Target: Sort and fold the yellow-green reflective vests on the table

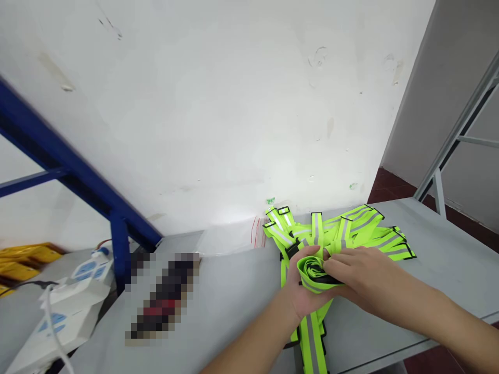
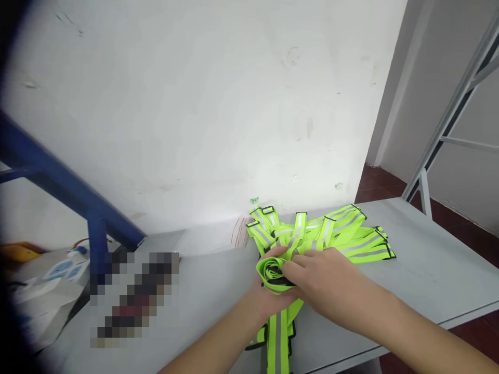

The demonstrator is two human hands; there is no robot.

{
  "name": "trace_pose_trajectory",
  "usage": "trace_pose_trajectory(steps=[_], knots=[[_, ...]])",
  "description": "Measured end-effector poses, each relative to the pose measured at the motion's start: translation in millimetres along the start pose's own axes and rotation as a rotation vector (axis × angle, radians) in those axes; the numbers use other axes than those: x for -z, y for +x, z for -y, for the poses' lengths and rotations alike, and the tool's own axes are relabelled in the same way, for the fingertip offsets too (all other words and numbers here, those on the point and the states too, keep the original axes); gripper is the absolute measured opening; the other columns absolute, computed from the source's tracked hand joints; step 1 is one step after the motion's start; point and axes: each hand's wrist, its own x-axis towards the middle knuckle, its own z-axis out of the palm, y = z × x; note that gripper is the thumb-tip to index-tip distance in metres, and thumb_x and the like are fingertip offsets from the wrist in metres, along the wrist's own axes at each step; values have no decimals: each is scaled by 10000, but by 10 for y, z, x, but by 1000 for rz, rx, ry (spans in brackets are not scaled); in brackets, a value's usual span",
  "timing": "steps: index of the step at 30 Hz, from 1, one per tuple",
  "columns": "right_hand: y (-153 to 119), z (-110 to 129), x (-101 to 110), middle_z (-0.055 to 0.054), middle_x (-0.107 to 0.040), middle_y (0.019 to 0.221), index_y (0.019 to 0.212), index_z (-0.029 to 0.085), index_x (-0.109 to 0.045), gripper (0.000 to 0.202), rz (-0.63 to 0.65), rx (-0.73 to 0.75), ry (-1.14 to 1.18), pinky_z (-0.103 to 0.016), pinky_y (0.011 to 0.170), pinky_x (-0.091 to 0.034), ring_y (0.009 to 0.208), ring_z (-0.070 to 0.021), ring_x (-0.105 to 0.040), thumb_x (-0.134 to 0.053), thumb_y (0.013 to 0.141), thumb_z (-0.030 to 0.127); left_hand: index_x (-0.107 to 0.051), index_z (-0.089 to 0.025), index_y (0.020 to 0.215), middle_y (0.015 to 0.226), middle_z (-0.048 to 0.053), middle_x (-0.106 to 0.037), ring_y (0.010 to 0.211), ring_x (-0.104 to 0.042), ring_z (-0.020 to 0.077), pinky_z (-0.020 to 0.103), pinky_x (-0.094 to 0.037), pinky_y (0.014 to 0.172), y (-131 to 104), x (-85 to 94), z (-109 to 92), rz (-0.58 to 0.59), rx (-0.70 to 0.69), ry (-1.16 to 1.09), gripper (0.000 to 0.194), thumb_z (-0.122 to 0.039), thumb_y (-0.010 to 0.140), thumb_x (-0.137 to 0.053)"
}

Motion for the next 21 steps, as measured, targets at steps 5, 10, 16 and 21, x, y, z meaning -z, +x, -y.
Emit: trace_pose_trajectory(steps=[5,10,16,21], knots=[[14,-71,8,31,-595,785,753,207,-538,187,180,-118,415,-211,540,-329,654,-109,-545,-548,928,272,-591,-141,584,489,25,-580,430,-542,153,251,-360,438,8,44,-44,-4,113,161,235,-290,762,-626],[97,-104,-218,-29,-544,842,779,204,-603,169,128,-164,152,-254,560,-371,734,-168,-545,-534,926,249,-534,-153,560,450,-6,-493,415,-484,119,224,-305,406,-20,69,-35,28,121,43,484,-553,830,-572],[133,30,-560,-103,-610,941,1008,161,-604,189,-264,-128,-319,-378,714,-389,796,-237,-517,-580,889,306,-474,-171,517,442,-9,-459,434,-466,120,236,-341,445,-80,131,-70,-52,46,-76,425,-487,779,-589],[64,190,-721,-99,-650,1107,1165,149,-589,276,-340,-130,-430,-448,872,-341,942,-245,-522,-505,916,232,-492,-176,553,493,-28,-492,437,-465,109,242,-371,487,-86,252,-5,-115,-112,21,244,-320,691,-633]])
